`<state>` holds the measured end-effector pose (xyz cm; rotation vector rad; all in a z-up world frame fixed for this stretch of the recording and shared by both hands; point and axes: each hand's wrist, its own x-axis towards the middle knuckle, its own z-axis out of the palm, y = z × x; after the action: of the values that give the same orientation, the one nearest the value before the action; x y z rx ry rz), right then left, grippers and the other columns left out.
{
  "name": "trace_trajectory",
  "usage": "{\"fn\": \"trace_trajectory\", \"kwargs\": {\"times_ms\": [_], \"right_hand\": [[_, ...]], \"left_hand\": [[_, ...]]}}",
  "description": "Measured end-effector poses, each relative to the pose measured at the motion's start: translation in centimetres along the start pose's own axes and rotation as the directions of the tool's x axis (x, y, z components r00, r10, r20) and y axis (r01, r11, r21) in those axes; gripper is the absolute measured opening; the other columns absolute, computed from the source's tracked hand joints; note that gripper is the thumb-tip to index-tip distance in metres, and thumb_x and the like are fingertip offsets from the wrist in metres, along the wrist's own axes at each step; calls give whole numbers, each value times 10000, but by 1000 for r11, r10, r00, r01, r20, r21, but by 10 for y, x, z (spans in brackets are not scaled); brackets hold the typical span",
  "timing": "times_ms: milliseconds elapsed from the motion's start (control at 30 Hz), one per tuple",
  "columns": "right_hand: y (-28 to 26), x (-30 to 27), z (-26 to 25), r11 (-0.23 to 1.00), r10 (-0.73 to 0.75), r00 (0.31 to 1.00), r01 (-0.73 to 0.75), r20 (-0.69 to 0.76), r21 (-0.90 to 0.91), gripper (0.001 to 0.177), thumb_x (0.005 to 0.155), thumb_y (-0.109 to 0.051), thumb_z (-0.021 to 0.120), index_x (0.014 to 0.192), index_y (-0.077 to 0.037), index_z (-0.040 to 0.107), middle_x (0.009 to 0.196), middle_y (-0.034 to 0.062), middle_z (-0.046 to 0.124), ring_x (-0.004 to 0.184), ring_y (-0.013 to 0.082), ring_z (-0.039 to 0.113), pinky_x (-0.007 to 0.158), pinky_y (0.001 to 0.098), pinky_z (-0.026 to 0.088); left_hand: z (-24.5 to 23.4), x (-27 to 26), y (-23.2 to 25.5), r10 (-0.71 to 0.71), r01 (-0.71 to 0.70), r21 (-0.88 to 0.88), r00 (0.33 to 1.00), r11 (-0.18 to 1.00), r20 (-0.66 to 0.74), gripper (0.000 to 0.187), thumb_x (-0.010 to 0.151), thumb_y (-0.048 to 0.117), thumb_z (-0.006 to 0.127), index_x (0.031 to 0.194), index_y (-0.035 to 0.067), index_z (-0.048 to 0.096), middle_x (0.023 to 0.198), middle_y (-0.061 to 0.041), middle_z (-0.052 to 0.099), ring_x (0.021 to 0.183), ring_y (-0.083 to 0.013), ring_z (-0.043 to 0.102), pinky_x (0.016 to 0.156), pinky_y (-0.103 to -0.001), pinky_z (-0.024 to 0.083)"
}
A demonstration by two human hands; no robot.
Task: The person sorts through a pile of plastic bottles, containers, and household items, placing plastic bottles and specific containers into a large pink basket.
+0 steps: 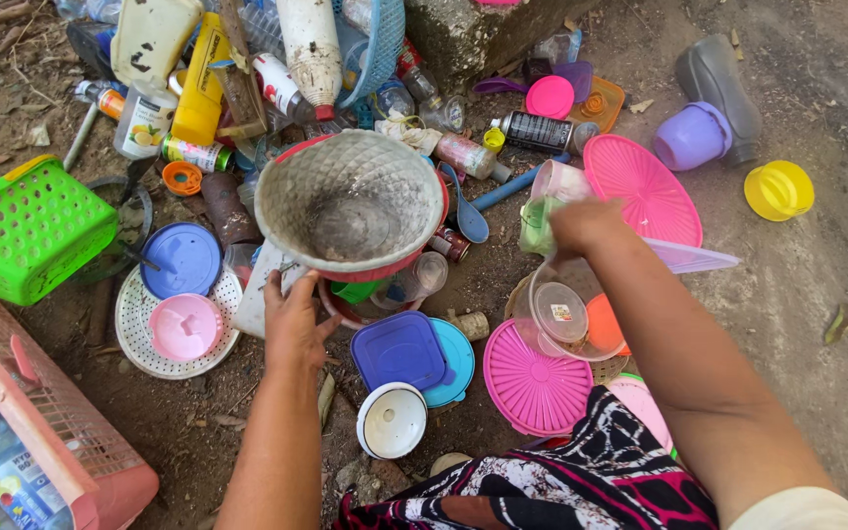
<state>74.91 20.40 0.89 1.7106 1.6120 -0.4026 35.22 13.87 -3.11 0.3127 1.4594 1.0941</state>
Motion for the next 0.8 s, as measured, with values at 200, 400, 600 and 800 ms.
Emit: {"fn": "trace_trajectory", "kwargs": {"times_ms": [200, 400, 600, 800], "right_hand": [[15, 34, 49, 1000, 8, 986, -11, -166, -15, 282, 950, -156, 609, 1168, -139, 786, 1299, 109, 719, 1179, 302, 701, 930, 460, 590], [46, -25, -37, 994, 27, 904, -68, -426, -81, 265, 856, -189, 658, 1067, -139, 812, 1108, 142, 776, 1025, 322, 753, 869, 457, 597], [70, -116, -102, 943, 19, 581, 260, -814, 208, 324, 950, -96, 675, 1256, -162, 753, 1029, 190, 748, 949, 362, 718, 854, 487, 568], [3, 1, -73, 297, 228, 735, 572, -638, 765, 445, 905, 22, 592, 1343, -53, 609, 951, 137, 651, 684, 185, 615, 567, 368, 514]], "left_hand": [[29, 2, 5, 89, -95, -37, 987, 995, -136, 996, 851, 464, 718, 1616, 264, 112, 1622, -86, 239, 1405, -366, 411, 950, -671, 440], [48, 20, 3, 39, -35, 41, 995, 999, -92, 1060, 792, 249, 770, 1590, 295, 75, 1550, -99, 367, 1309, -371, 487, 841, -641, 529], [23, 23, -16, 45, -40, -123, 998, 992, 42, 765, 830, 29, 609, 1485, 229, 268, 1417, -136, 506, 1196, -348, 608, 846, -574, 608], [17, 11, -18, 26, -19, -135, 998, 991, 51, 629, 957, 120, 551, 1515, 222, 279, 1446, -167, 485, 1218, -357, 590, 906, -554, 616]]}}
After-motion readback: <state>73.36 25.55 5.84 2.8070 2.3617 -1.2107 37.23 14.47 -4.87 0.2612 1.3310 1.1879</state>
